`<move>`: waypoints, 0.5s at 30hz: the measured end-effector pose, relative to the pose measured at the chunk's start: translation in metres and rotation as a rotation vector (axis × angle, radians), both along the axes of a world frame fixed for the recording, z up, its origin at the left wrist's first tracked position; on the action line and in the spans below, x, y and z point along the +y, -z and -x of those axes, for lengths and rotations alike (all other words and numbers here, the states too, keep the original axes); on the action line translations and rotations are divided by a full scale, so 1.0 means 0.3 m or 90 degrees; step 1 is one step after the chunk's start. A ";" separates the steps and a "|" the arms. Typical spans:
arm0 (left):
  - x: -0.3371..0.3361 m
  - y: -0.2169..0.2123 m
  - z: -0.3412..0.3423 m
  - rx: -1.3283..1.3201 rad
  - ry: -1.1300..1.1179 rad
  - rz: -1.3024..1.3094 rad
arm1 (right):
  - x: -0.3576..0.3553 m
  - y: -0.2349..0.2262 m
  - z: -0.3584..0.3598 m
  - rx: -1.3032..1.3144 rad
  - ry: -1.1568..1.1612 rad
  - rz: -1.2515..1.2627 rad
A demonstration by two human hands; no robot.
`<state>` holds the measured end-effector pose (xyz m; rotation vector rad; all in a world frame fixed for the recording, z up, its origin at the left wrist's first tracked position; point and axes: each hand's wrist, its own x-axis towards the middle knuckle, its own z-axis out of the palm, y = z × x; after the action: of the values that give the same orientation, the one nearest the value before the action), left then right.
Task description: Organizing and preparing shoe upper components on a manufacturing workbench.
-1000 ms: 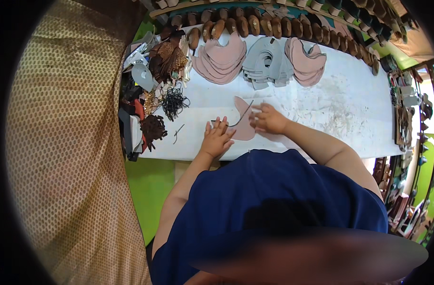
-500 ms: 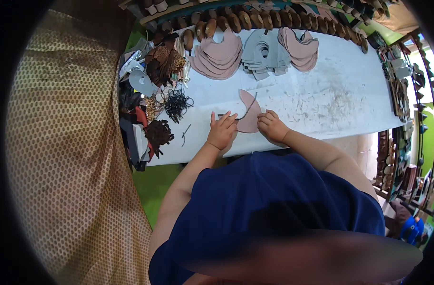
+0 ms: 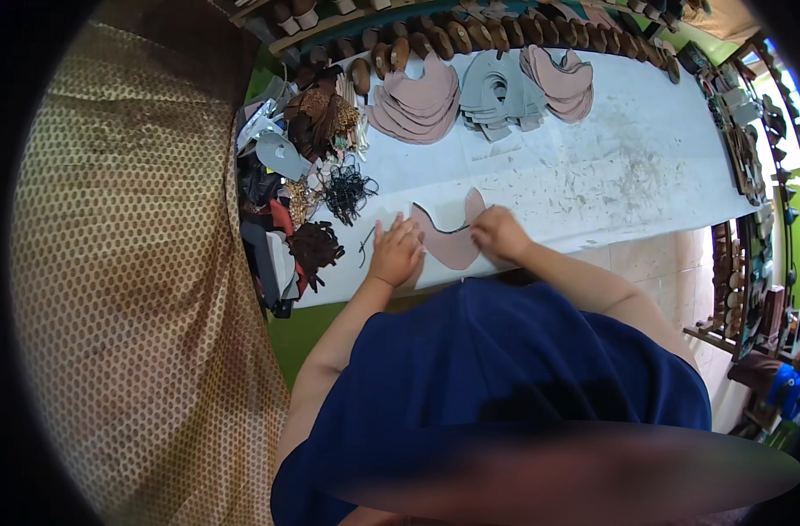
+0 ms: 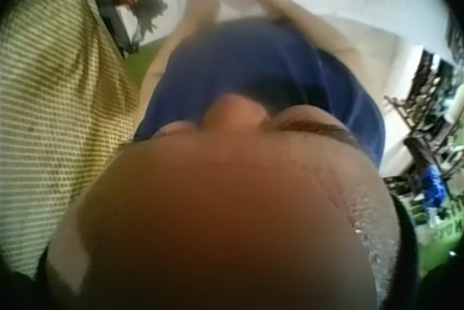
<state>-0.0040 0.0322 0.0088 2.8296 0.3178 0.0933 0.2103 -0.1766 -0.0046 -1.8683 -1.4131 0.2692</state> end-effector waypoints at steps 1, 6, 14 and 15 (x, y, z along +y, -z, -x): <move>-0.021 -0.001 -0.013 -0.002 -0.004 0.000 | -0.003 -0.007 -0.034 -0.051 0.077 -0.024; -0.123 -0.006 -0.102 0.083 0.140 -0.011 | -0.039 -0.004 -0.206 -0.094 0.049 0.064; -0.165 0.030 -0.110 0.141 0.133 0.012 | -0.045 0.032 -0.210 -0.095 0.011 0.090; -0.166 0.035 -0.109 0.128 0.134 -0.003 | -0.045 0.034 -0.206 -0.092 0.011 0.102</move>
<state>0.0287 -0.0177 -0.0017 2.8623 0.0604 -0.2368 0.2722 -0.1902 -0.0149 -2.0652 -1.5083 0.2497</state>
